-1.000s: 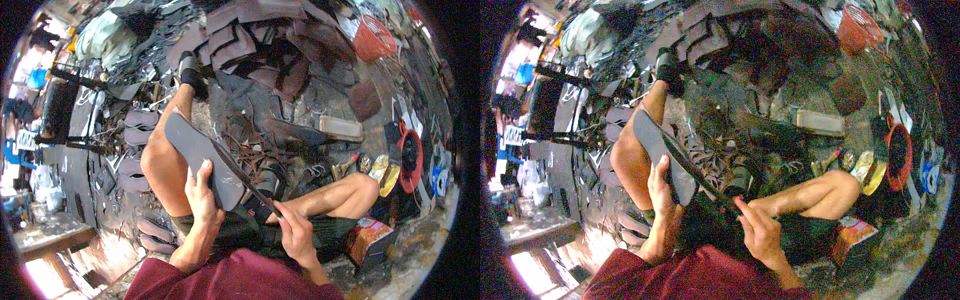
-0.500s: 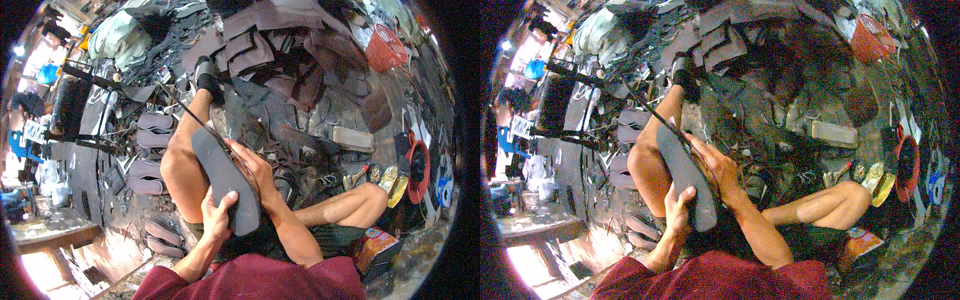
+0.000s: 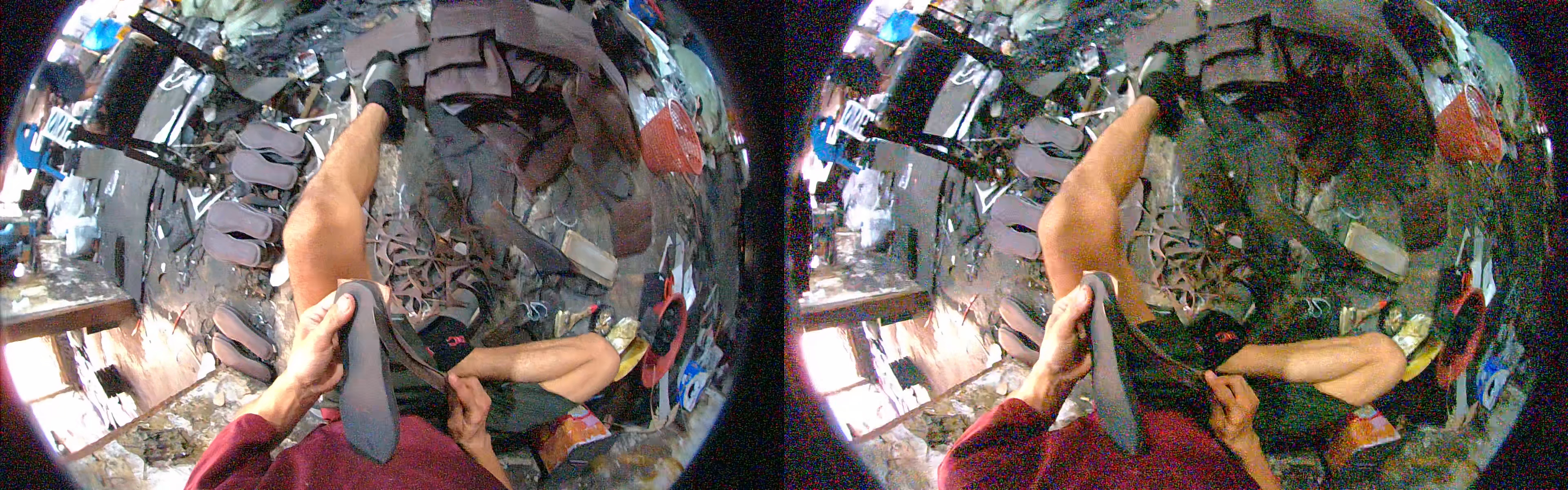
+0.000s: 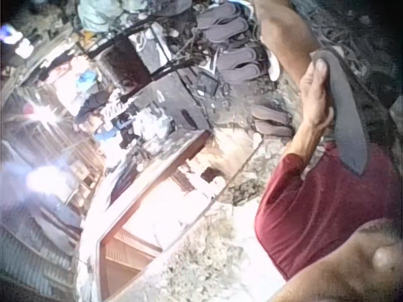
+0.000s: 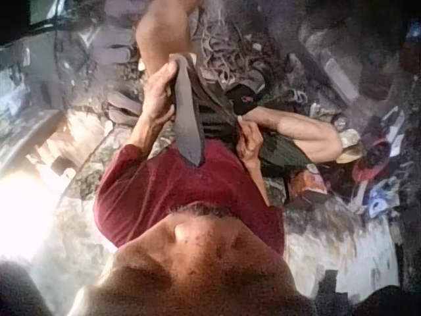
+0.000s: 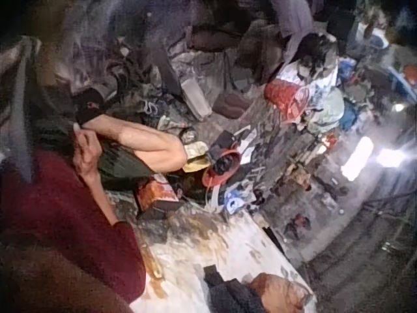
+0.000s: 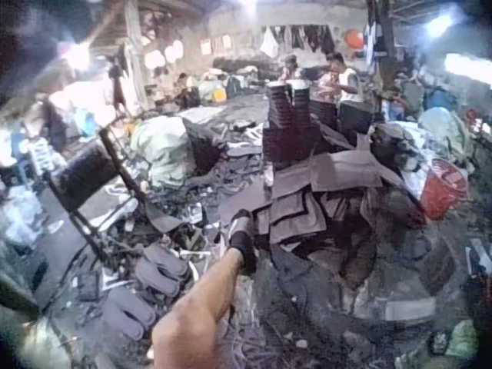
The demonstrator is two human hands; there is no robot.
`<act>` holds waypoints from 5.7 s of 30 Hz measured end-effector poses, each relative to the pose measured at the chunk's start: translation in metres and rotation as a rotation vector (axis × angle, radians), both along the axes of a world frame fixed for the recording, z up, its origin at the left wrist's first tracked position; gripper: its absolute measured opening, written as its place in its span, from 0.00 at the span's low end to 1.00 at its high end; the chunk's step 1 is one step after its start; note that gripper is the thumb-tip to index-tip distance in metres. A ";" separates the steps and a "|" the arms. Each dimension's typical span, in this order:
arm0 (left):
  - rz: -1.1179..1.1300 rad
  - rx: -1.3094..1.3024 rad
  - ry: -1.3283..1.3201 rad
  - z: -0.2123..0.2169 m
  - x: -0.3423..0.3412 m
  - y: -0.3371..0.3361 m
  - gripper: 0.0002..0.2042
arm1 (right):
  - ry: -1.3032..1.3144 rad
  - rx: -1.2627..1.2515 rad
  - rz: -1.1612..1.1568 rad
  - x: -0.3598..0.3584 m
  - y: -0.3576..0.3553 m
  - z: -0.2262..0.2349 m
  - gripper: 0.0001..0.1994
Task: The person sits on the floor and uses a curved knife to trim the edges of a dark leather shoe insole. They repeatedly hold the insole, cut along its perimeter, and place the trimmed piece down among other leather scraps.
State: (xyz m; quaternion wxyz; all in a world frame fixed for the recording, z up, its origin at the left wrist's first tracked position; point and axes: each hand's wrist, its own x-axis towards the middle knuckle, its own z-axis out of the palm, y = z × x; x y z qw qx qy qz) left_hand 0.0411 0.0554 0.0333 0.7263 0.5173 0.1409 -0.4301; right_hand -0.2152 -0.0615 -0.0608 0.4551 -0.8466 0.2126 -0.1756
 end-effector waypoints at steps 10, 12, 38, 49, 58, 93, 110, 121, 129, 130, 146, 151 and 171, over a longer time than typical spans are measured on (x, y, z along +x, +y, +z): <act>-0.248 -0.067 -0.077 -0.013 0.012 0.006 0.09 | 0.132 -0.089 0.462 0.107 -0.114 0.072 0.23; -0.348 -0.021 -0.105 -0.011 0.014 0.004 0.10 | 0.184 -0.066 0.525 0.132 -0.130 0.090 0.26; 0.238 -0.285 -0.080 0.024 -0.016 -0.107 0.21 | -0.200 0.068 -0.203 0.075 -0.051 0.063 0.23; 0.169 -0.155 -0.108 -0.022 -0.051 -0.066 0.32 | -0.009 -0.064 0.094 0.022 -0.085 0.086 0.21; 0.122 0.068 -0.555 0.028 -0.032 -0.032 0.32 | -0.255 0.413 -0.220 0.103 -0.080 0.050 0.21; 0.580 0.159 -1.084 -0.040 0.096 -0.030 0.29 | 0.114 -0.168 -0.491 0.062 -0.211 -0.018 0.19; -0.194 0.004 -0.082 0.026 0.025 -0.018 0.20 | -0.074 0.114 0.068 -0.003 -0.065 0.049 0.17; -0.069 0.141 -0.072 0.028 0.016 -0.002 0.18 | 0.239 0.242 0.359 -0.072 -0.078 0.084 0.16; -0.035 0.082 -0.070 0.016 0.015 -0.011 0.17 | 0.146 0.135 0.234 -0.001 -0.032 0.044 0.21; -0.035 0.078 -0.074 0.014 0.015 -0.010 0.18 | 0.086 0.147 0.204 0.015 -0.025 0.035 0.20; -0.351 0.152 -0.198 0.009 0.031 -0.003 0.22 | 0.035 0.080 0.384 0.172 -0.088 0.067 0.20; -0.613 0.080 -0.319 -0.003 0.041 -0.004 0.25 | 0.152 0.089 0.650 0.207 -0.130 0.083 0.17; 0.868 -0.334 -0.570 0.021 0.120 -0.015 0.09 | -0.100 0.620 -0.504 0.057 -0.098 0.030 0.26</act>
